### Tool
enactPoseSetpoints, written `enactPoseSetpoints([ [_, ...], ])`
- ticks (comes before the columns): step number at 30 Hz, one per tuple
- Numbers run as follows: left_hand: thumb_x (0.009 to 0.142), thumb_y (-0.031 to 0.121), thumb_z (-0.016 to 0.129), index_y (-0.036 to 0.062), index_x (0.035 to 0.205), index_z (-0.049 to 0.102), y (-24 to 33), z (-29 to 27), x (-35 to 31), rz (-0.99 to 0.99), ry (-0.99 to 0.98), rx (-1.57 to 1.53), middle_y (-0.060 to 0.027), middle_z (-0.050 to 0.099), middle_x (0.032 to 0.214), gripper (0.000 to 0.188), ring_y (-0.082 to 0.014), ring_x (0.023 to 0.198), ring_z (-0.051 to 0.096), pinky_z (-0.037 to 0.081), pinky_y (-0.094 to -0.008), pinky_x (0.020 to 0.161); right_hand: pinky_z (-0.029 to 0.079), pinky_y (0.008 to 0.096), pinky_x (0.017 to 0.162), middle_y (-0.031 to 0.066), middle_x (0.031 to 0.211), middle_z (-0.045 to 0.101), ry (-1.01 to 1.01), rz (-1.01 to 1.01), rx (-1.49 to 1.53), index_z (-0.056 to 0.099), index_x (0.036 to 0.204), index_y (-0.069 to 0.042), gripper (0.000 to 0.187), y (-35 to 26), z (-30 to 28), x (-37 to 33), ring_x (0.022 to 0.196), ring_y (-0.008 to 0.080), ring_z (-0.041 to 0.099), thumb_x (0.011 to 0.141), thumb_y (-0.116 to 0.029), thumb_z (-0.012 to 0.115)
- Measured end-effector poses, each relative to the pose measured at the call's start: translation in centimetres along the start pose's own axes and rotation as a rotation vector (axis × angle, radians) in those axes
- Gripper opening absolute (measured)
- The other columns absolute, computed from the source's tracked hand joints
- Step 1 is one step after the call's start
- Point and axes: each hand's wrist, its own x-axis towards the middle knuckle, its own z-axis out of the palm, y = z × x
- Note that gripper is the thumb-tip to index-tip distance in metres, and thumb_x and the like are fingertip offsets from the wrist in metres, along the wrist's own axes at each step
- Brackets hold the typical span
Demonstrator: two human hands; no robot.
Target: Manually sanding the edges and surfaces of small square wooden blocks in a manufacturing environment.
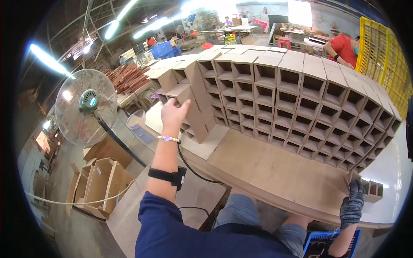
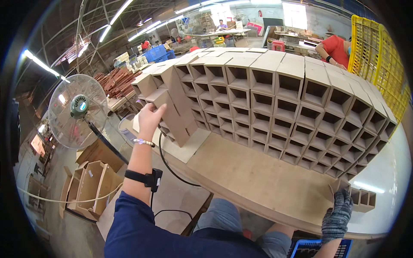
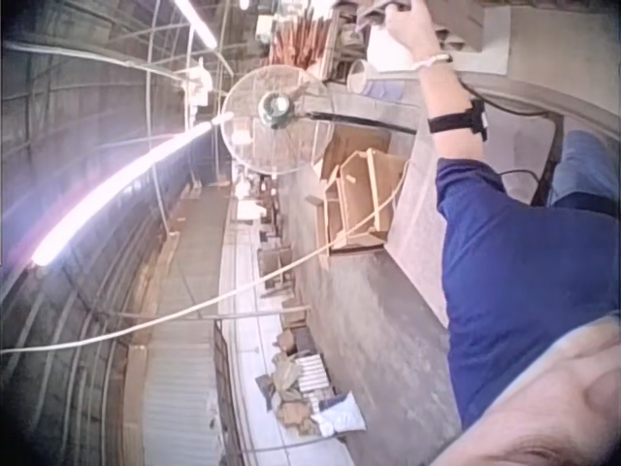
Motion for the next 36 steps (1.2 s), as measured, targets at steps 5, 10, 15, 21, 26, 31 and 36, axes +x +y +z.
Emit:
enactPoseSetpoints([
  [5,0.082,0.023,0.063,-0.0027,0.074,0.053,-1.4,2.5,-0.7,-0.086,0.060,-0.204,-0.0175,0.055,0.061,0.029,-0.0314,0.055,0.051,0.042,-0.0374,0.056,0.029,0.0327,0.106,0.0164,0.133,0.044,-0.252,0.102,0.677,0.036,0.133,0.002,0.055,-1.6,0.9,-1.7,0.126,0.0268,0.039,0.079,0.004,0.046],
  [10,0.086,0.016,0.060,0.0017,0.068,0.042,7.4,0.9,-8.9,0.169,-0.042,-0.474,-0.0090,0.038,0.054,0.030,-0.0167,0.050,0.032,0.032,-0.0313,0.047,0.026,0.0315,0.108,0.0147,0.140,0.036,-0.218,0.031,0.891,0.030,0.137,0.002,0.052,-4.2,0.7,-2.3,0.130,0.0240,0.034,0.090,-0.008,0.047],
  [15,0.086,0.012,0.061,0.0047,0.068,0.042,13.5,0.7,-21.7,0.150,-0.584,-0.793,-0.0016,0.034,0.058,0.027,-0.0103,0.053,0.031,0.030,-0.0279,0.045,0.027,0.0371,0.108,0.0194,0.134,0.043,0.111,-0.225,0.775,0.029,0.138,0.002,0.062,-10.3,-0.3,-0.2,0.126,0.0312,0.040,0.077,0.004,0.040],
  [21,0.083,0.003,0.057,0.0015,0.088,0.052,16.2,2.0,-30.9,0.291,-0.626,-0.927,-0.0153,0.055,0.068,0.007,-0.0284,0.058,0.056,0.043,-0.0337,0.053,0.035,0.0411,0.100,0.0195,0.121,0.053,-0.139,-0.501,0.467,0.047,0.123,0.000,0.040,-16.4,0.8,1.5,0.114,0.0347,0.049,0.084,-0.006,0.046],
  [26,0.079,0.000,0.057,0.0023,0.081,0.048,17.4,1.4,-31.4,0.368,-0.820,-0.798,-0.0154,0.050,0.062,0.009,-0.0336,0.056,0.053,0.043,-0.0369,0.051,0.039,0.0424,0.092,0.0171,0.109,0.058,0.112,-0.290,0.023,0.057,0.110,-0.003,0.031,-10.4,6.5,1.5,0.102,0.0308,0.054,0.081,-0.015,0.049],
  [31,0.077,0.001,0.059,0.0008,0.090,0.054,16.6,1.9,-31.9,0.317,-0.763,-0.891,-0.0154,0.056,0.069,0.014,-0.0340,0.061,0.056,0.045,-0.0390,0.055,0.040,0.0425,0.088,0.0128,0.100,0.059,0.060,-0.576,0.532,0.057,0.105,-0.006,0.034,-17.5,1.3,0.6,0.096,0.0287,0.055,0.073,-0.017,0.056],
  [36,0.078,0.001,0.058,0.0012,0.074,0.044,17.3,1.3,-31.8,0.300,-0.864,-0.845,-0.0168,0.047,0.062,0.014,-0.0360,0.057,0.049,0.039,-0.0419,0.052,0.038,0.0408,0.094,0.0170,0.111,0.056,-0.069,-0.303,0.153,0.054,0.111,-0.002,0.035,-13.1,5.0,3.1,0.106,0.0315,0.052,0.080,-0.018,0.049],
])
